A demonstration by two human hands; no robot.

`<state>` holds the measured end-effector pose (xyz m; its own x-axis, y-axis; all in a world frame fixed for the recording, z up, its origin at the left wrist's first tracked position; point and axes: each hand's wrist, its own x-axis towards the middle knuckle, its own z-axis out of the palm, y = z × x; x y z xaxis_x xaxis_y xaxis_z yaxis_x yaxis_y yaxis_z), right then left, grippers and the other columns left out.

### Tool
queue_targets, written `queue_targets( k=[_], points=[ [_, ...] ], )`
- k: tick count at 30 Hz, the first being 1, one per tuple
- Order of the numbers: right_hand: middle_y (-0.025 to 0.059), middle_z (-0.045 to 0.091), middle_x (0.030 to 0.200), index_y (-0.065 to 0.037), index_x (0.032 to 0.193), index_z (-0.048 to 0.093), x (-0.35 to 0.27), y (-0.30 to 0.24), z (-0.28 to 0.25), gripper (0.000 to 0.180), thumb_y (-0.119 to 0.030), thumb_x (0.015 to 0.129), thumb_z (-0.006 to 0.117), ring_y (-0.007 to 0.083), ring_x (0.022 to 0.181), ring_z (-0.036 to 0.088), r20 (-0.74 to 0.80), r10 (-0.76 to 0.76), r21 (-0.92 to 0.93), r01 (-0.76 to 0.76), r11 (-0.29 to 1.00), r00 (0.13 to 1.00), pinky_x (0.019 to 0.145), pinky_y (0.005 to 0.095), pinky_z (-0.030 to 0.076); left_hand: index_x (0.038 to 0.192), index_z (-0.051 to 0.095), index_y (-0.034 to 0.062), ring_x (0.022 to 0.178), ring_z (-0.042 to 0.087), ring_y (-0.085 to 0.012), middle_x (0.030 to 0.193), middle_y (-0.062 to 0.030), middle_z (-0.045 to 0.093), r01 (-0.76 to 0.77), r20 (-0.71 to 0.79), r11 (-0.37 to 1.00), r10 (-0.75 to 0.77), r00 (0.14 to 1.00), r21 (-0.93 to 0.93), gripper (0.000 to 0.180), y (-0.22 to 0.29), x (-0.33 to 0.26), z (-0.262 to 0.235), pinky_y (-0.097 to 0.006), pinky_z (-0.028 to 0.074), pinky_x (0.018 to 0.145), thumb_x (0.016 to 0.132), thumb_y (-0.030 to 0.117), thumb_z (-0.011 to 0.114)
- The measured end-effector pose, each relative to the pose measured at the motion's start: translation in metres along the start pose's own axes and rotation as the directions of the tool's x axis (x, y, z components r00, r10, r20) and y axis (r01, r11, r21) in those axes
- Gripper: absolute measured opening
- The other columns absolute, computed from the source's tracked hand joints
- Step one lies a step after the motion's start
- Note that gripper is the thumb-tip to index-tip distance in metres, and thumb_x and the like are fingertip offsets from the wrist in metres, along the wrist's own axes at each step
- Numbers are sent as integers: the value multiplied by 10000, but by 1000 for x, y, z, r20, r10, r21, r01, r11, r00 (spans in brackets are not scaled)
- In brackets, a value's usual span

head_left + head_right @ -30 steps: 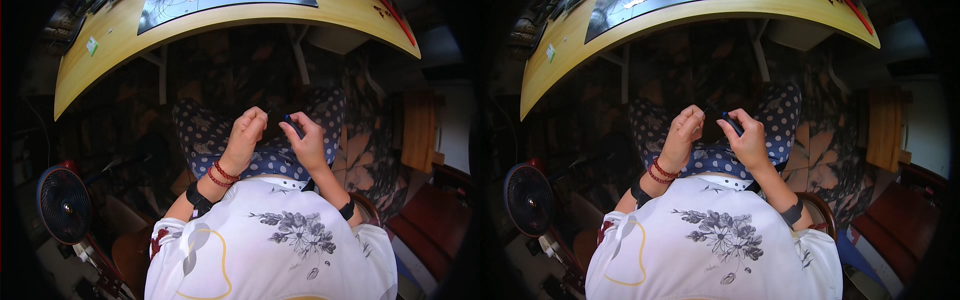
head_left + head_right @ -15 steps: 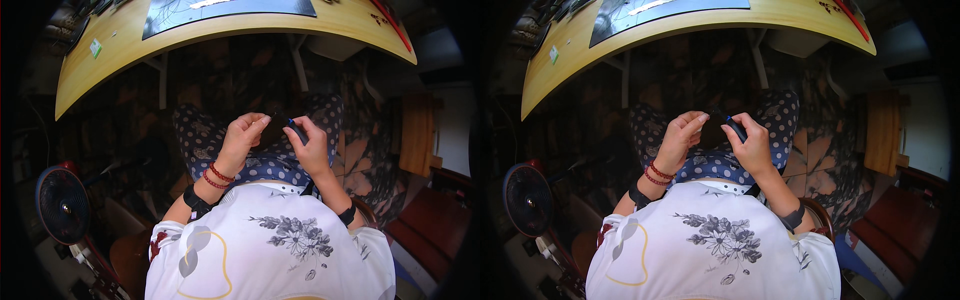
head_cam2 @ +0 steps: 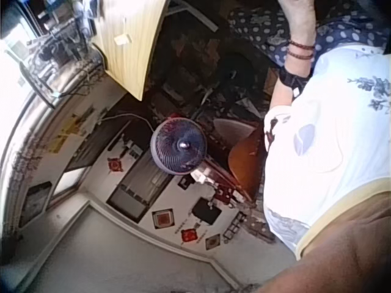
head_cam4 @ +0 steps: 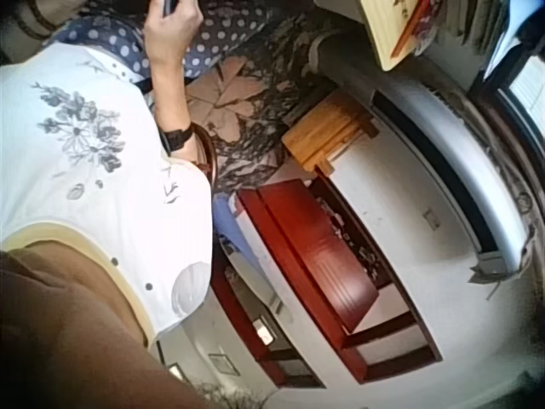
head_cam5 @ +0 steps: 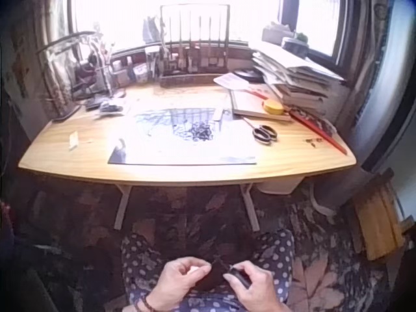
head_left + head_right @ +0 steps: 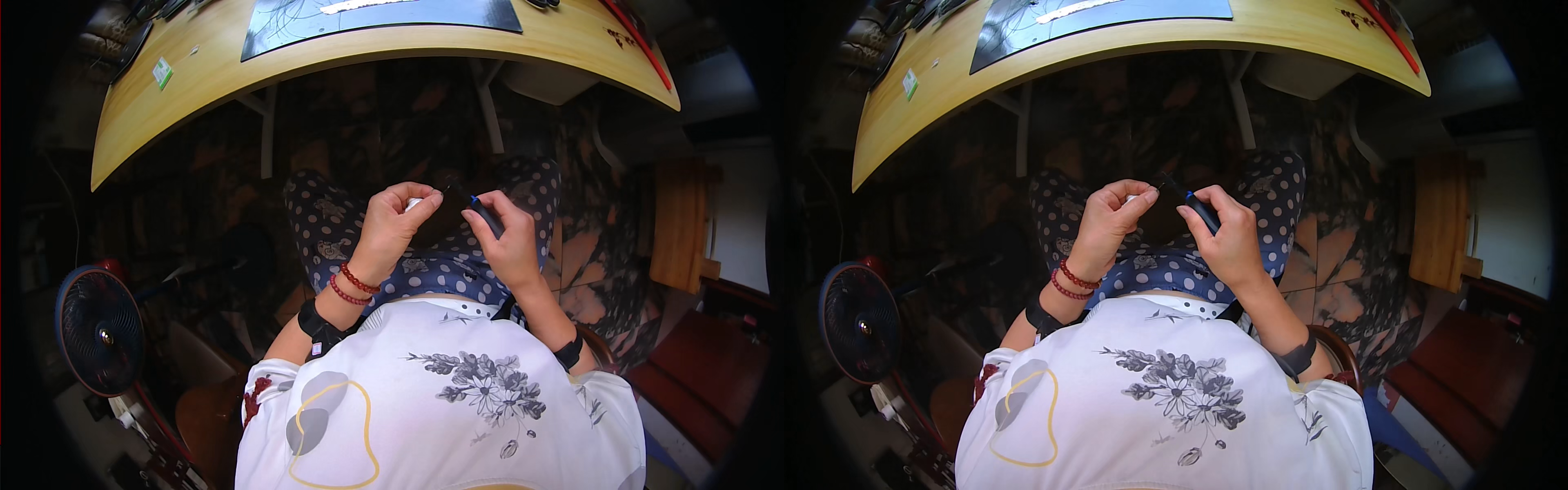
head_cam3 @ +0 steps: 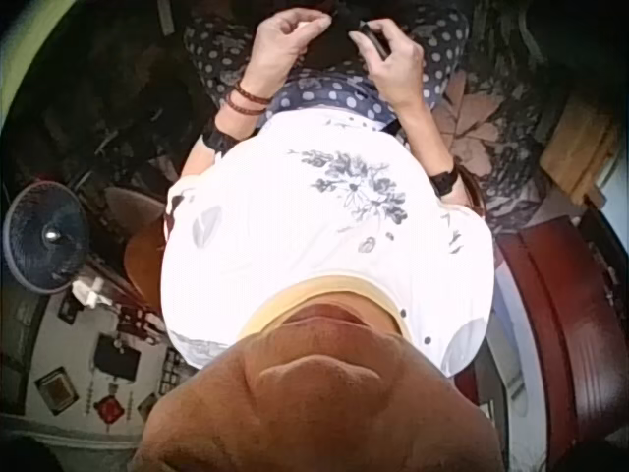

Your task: Tying fishing hooks and lines to small white components at a desk.

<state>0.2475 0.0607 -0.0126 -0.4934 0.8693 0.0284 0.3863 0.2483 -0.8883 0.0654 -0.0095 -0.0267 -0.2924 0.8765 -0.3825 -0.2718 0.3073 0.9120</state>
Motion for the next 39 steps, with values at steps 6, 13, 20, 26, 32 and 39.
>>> queue_targets(
  k=[6,13,20,26,32,39],
  points=[
    [137,678,932,-17,1022,654,5,-4,3,196,-114,885,754,301,805,691,-42,-175,-207,163,965,984,689,370,542,999,713,40,596,421,14,730,98,551,9,10,1000,-9,1000,-19,188,0,3,-1,-168,315,524,933,211,751],
    [163,636,985,-27,1148,563,58,-27,-36,341,-88,866,745,367,901,660,-286,-449,-369,335,867,847,781,417,535,997,714,24,588,423,4,719,89,543,57,-30,997,-55,998,51,187,-3,1,1,-179,314,513,921,192,748],
    [179,635,1057,-11,1092,578,170,-47,-142,232,-108,895,652,376,1051,613,-267,-461,-721,141,678,846,897,481,488,1004,713,26,593,432,4,732,76,569,-46,-82,998,50,995,47,197,2,-1,-5,-182,318,517,929,203,752],
    [142,647,1084,-38,1092,613,218,-52,-142,272,-156,878,733,355,1070,607,-200,-659,-881,161,444,725,928,485,470,999,713,-11,681,504,-17,790,46,629,-59,-104,997,65,992,55,194,10,-6,-16,-192,384,597,935,170,738],
    [169,707,1047,-59,1061,635,262,-69,-110,224,-102,864,734,344,998,702,-33,-562,-813,305,496,827,879,458,554,969,705,35,643,474,3,755,73,593,-146,-128,988,152,980,57,133,20,-3,-18,-183,350,557,947,165,730],
    [89,713,898,-57,1116,625,237,-94,-97,268,-16,859,690,220,851,720,-61,-469,-342,423,839,881,732,341,571,922,720,0,670,509,-19,752,34,631,-232,-206,969,244,948,79,153,24,0,-32,-204,402,592,926,151,743]
  ],
)
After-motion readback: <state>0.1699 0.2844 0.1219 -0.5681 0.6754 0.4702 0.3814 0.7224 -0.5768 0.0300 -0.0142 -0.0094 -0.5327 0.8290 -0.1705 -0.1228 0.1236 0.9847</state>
